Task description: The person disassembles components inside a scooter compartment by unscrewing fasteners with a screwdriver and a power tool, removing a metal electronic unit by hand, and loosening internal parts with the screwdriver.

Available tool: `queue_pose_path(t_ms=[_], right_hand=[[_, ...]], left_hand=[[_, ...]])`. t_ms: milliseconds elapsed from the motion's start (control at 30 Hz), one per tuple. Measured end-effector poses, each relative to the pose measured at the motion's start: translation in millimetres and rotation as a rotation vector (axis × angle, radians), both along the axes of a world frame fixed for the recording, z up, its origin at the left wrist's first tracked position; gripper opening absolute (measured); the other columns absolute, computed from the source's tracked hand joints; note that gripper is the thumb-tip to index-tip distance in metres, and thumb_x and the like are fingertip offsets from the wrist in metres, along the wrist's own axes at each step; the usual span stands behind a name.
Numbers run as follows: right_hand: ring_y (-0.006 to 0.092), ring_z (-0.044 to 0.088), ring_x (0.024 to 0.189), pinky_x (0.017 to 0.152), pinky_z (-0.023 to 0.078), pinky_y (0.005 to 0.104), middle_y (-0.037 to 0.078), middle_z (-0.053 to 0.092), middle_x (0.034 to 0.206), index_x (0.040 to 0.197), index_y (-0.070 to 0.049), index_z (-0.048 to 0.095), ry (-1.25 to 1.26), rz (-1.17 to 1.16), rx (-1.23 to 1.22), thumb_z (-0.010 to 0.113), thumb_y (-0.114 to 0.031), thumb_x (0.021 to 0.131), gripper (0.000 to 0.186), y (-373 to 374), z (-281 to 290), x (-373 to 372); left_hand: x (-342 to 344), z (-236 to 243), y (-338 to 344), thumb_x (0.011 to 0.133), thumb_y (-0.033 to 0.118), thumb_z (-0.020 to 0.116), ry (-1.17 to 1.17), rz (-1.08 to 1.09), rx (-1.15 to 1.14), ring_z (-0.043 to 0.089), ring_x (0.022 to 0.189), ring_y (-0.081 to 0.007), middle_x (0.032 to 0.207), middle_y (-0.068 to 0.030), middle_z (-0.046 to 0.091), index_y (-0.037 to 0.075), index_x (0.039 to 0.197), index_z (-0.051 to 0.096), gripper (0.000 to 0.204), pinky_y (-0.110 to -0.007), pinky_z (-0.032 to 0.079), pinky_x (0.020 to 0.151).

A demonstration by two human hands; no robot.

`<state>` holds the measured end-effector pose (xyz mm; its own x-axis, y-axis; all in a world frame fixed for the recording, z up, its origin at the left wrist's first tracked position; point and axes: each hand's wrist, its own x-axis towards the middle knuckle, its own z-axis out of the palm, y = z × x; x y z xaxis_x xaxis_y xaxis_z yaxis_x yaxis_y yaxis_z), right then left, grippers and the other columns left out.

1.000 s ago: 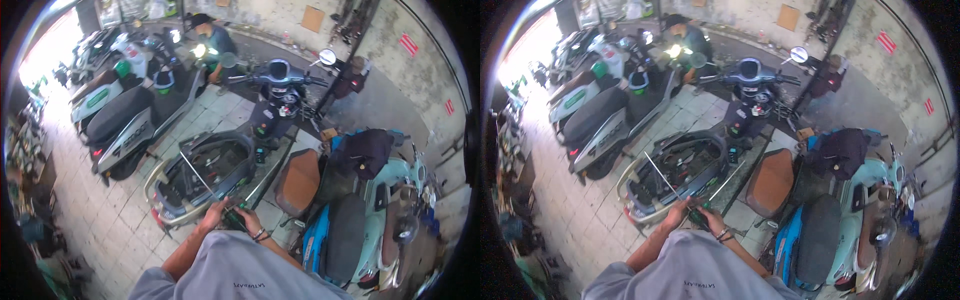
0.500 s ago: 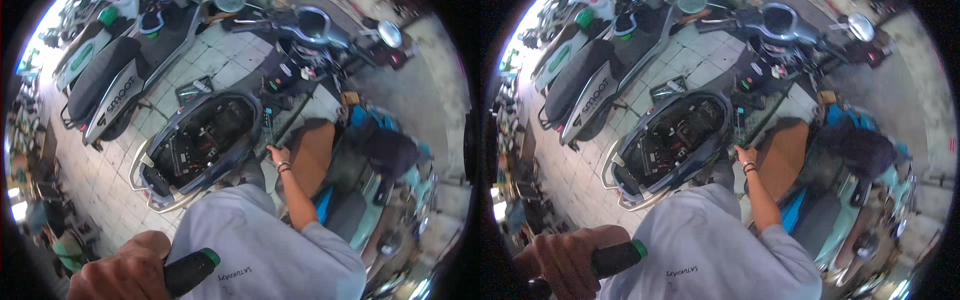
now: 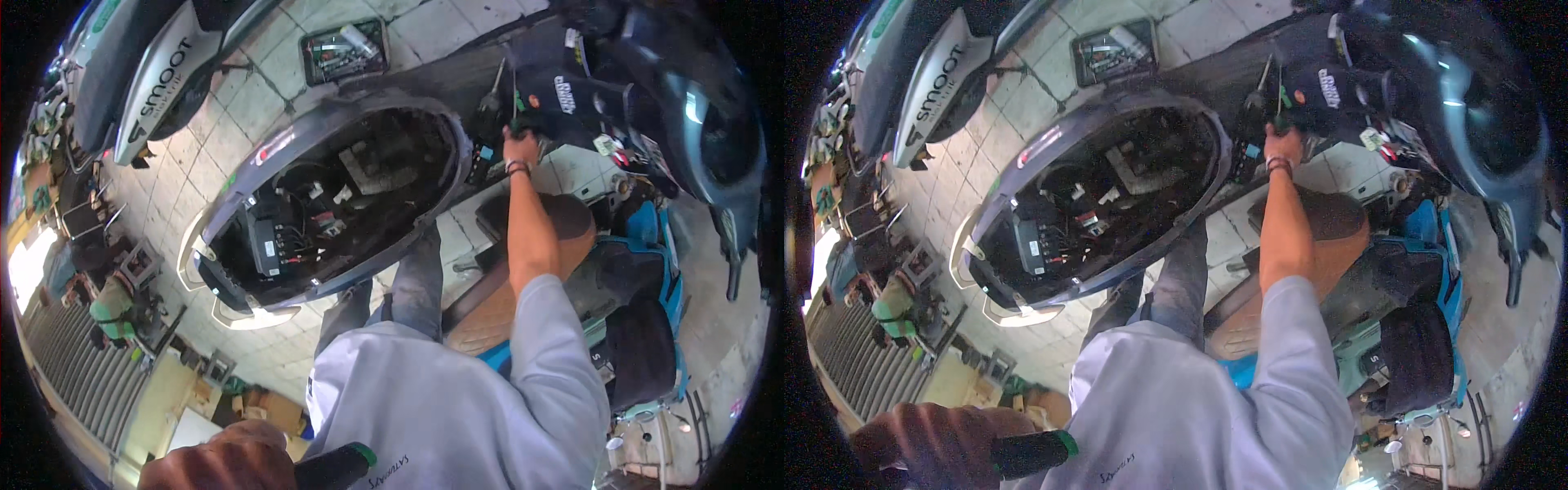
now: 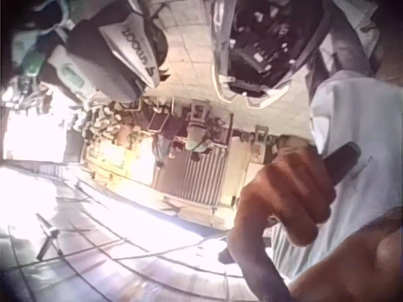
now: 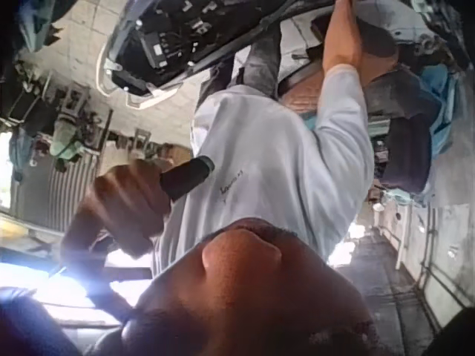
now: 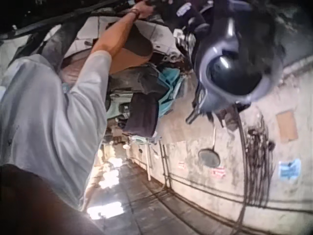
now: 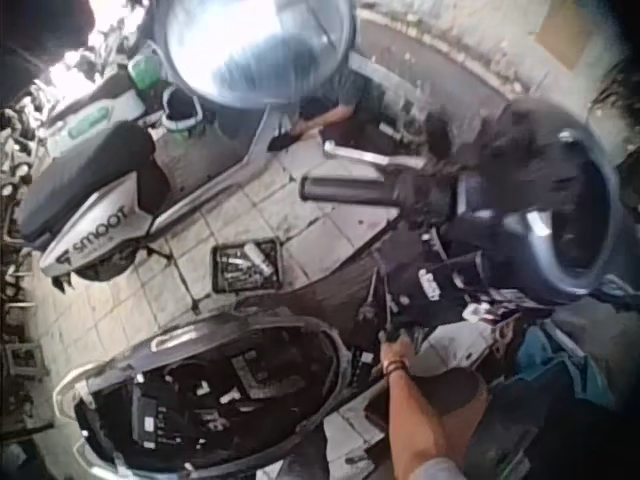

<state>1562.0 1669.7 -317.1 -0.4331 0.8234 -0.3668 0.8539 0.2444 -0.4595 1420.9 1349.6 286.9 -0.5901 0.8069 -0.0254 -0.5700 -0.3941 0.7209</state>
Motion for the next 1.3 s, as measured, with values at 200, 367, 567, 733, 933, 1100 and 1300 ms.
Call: queue_pose_path(t_ms=[200, 367, 567, 733, 933, 1100, 1300], right_hand=[[0.0427, 0.061, 0.124, 0.103, 0.050, 0.0491, 0.025, 0.065, 0.131, 0.132, 0.001, 0.059, -0.194, 0.051, 0.069, 0.078, -0.044, 0.086, 0.067, 5.2, -49.4, 1.5], [0.0403, 0.063, 0.120, 0.103, 0.050, 0.0485, 0.024, 0.067, 0.128, 0.130, 0.004, 0.058, 0.021, -0.168, 0.115, 0.078, -0.043, 0.087, 0.067, -66.5, 0.9, 28.0], [0.0291, 0.071, 0.098, 0.090, 0.054, 0.0397, 0.014, 0.074, 0.105, 0.122, 0.004, 0.061, 0.545, -0.239, -0.221, 0.074, -0.026, 0.095, 0.041, -156.7, 181.6, 6.4], [0.0123, 0.068, 0.093, 0.084, 0.054, 0.0281, 0.005, 0.073, 0.104, 0.117, -0.003, 0.067, 0.687, 0.101, -0.691, 0.072, -0.017, 0.098, 0.024, -254.0, 331.0, -29.9], [0.0181, 0.065, 0.108, 0.095, 0.052, 0.0343, 0.011, 0.067, 0.123, 0.134, -0.001, 0.057, 0.607, 0.746, -1.346, 0.074, -0.014, 0.094, 0.045, -322.1, 453.2, -24.4], [0.0172, 0.068, 0.099, 0.081, 0.057, 0.0305, 0.014, 0.060, 0.128, 0.153, -0.002, 0.037, 0.243, 0.679, -1.157, 0.073, -0.003, 0.091, 0.071, -341.7, 438.8, 8.6], [0.0222, 0.067, 0.111, 0.088, 0.057, 0.0362, 0.020, 0.062, 0.130, 0.153, 0.004, 0.027, -0.055, 0.615, -1.216, 0.080, -0.018, 0.090, 0.085, -323.4, 422.2, 31.9]], left_hand=[[-17.1, -40.5, 7.2, 0.089, 0.027, 0.076, -0.002, 0.107, 0.198, 0.035, 0.033, -0.0068, 0.050, 0.0024, 0.049, 0.021, 0.103, 0.067, 0.017, -0.025, 0.020, 0.033], [-16.9, -18.2, -11.2, 0.094, 0.028, 0.070, 0.197, 0.392, 0.259, 0.034, 0.032, -0.0080, 0.049, 0.0025, 0.049, 0.025, 0.109, 0.068, 0.015, -0.024, 0.020, 0.033], [-10.1, 28.6, -74.9, 0.090, 0.036, 0.077, 0.187, 0.285, 0.326, 0.033, 0.031, -0.0069, 0.046, 0.0027, 0.044, 0.017, 0.103, 0.064, 0.026, -0.023, 0.020, 0.033], [10.9, 51.1, -123.3, 0.093, 0.027, 0.073, 0.133, 0.457, 0.272, 0.030, 0.031, -0.0026, 0.043, 0.0070, 0.037, 0.019, 0.100, 0.068, 0.013, -0.022, 0.015, 0.032], [41.3, 6.5, -208.8, 0.104, 0.027, 0.047, -0.331, 0.650, 0.268, 0.061, 0.053, -0.0175, 0.064, -0.0069, 0.063, 0.014, 0.056, 0.055, 0.051, -0.032, 0.048, 0.047], [56.2, -161.6, -207.1, 0.110, 0.059, 0.029, -0.196, 0.357, -0.489, 0.056, 0.079, -0.0164, 0.084, -0.0059, 0.059, 0.005, 0.095, 0.057, 0.062, -0.031, 0.046, 0.075], [140.9, -267.4, -188.4, 0.110, 0.062, 0.025, -0.355, 0.280, -0.676, 0.063, 0.094, -0.0180, 0.097, -0.0093, 0.067, 0.003, 0.110, 0.066, 0.072, -0.035, 0.048, 0.093]])
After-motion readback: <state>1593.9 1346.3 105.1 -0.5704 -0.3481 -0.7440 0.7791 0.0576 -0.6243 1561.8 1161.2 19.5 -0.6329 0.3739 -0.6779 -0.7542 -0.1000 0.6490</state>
